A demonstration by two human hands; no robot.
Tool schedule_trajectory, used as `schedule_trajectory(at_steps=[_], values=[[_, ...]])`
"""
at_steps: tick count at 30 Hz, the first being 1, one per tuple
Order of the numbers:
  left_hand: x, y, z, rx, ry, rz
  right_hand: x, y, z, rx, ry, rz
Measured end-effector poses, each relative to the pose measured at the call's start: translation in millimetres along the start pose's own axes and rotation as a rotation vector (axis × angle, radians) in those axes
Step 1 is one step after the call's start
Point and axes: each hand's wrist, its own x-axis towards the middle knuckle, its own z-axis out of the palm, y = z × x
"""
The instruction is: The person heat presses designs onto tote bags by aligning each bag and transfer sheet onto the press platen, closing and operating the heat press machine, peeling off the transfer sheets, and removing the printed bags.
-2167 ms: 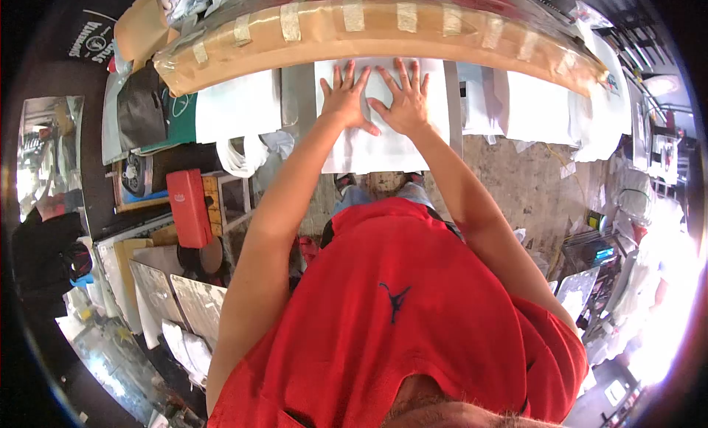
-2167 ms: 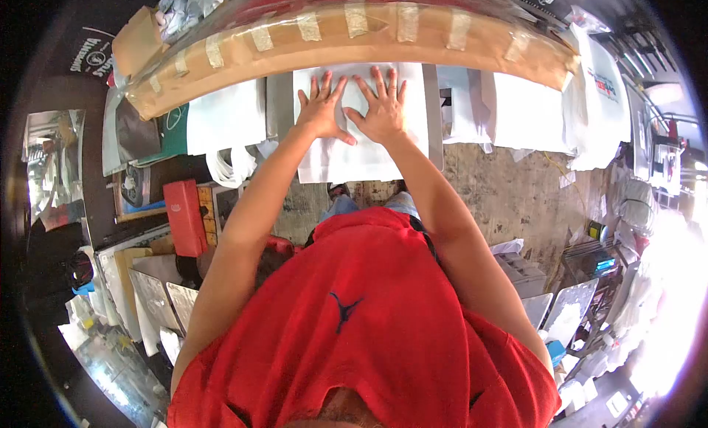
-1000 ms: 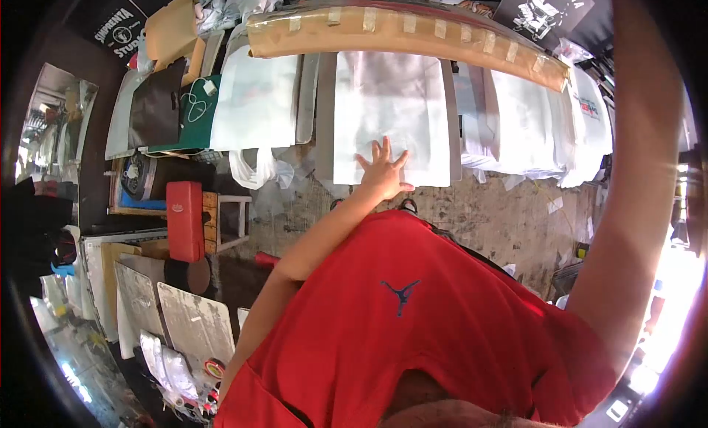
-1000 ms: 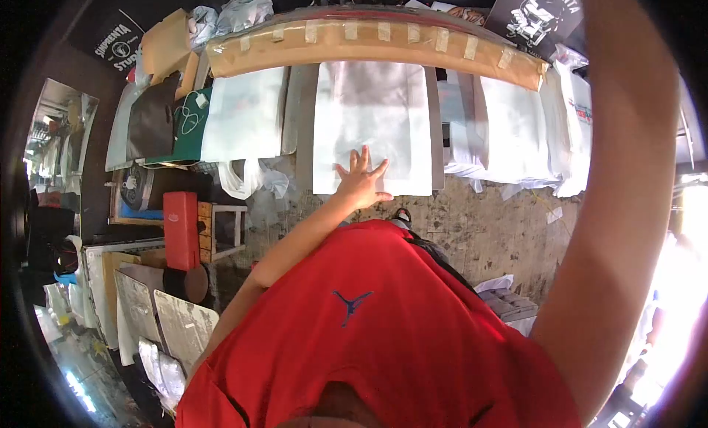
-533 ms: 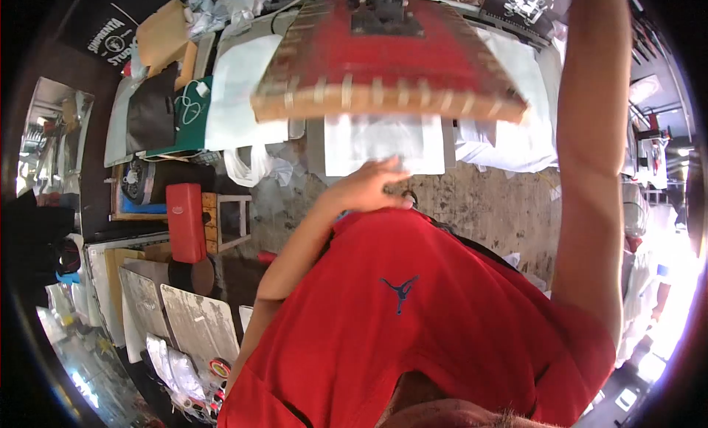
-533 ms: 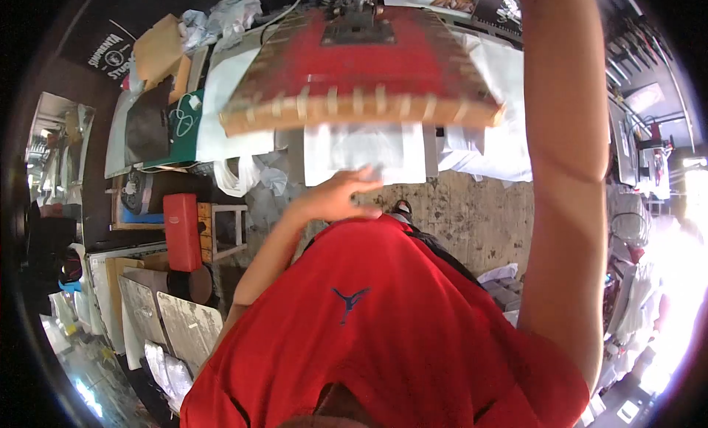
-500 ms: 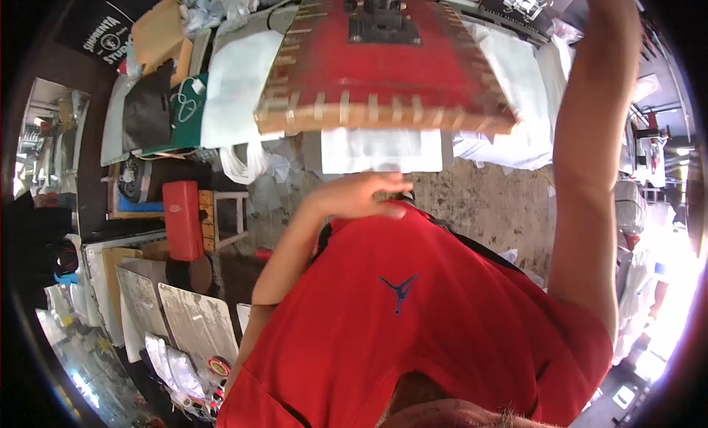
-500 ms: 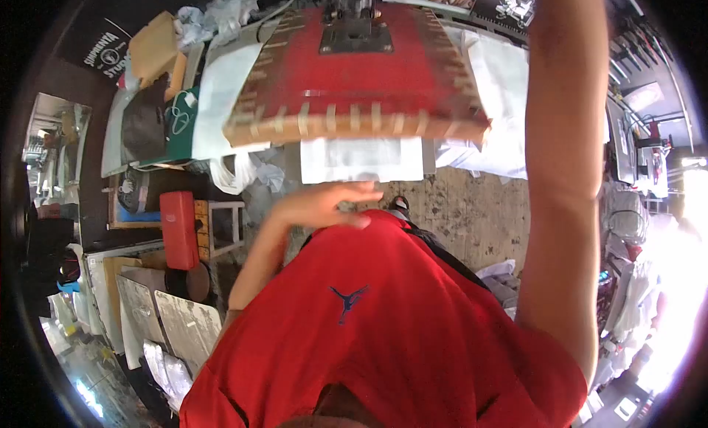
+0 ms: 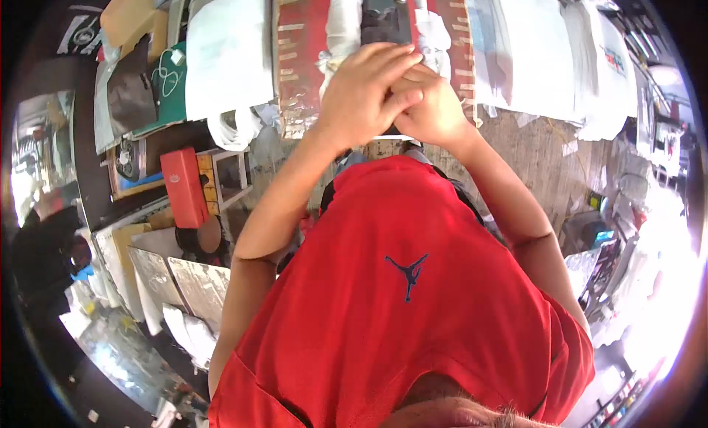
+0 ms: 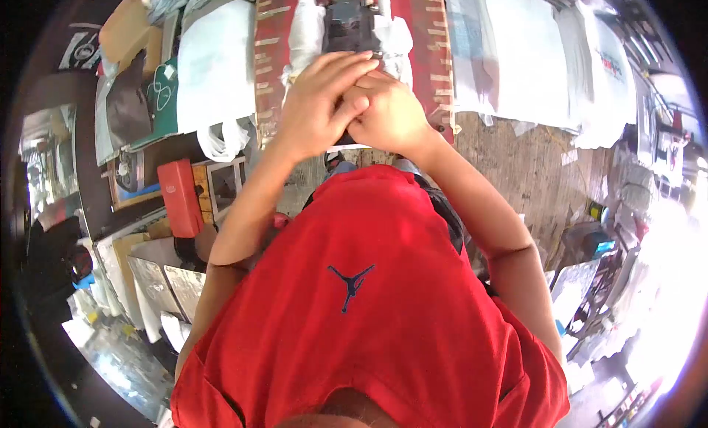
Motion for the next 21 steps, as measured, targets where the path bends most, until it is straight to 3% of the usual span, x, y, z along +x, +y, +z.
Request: schedule_trajectory(at_steps=[2, 4, 6, 8, 10, 13, 16, 17, 18, 19, 21], values=[[-4, -9, 8, -0.230, -0.001, -0.085, -9, 16, 15, 0.063, 0.050, 0.060], [-2, -11, 12, -0.058, -0.024, -0.057, -3, 6, 12, -0.030, 0.051, 0.031], [5, -10, 10, -0.097, -0.057, -0.101, 0, 9, 11, 0.013, 0.054, 0.091], [7, -15, 13, -0.015, -0.132, -0.030, 1, 22, 15, 0.026, 0.219, -0.116], [2, -21, 19, -0.032, -0.169, -0.081, -9, 24, 16, 0.082, 0.109, 0.005], [2, -21, 21, -0.025, -0.167, -0.096, -11, 25, 18, 0.172, 0.127, 0.080], [-7, -26, 24, -0.010, -0.171, -0.127, -8, 37, 5, 0.508, 0.115, 0.046], [-8, -26, 26, 0.003, -0.176, -0.135, -6, 48, -1, 0.770, 0.149, 0.072], [-6, -22, 27, 0.008, -0.180, -0.134, 0, 56, -18, 0.984, 0.253, 0.205], [-4, -19, 29, 0.092, -0.215, -0.175, -2, 75, -37, 1.151, 0.311, 0.505], [0, -15, 34, 0.229, -0.246, -0.206, 0, 146, -66, 0.804, 0.563, 0.751]])
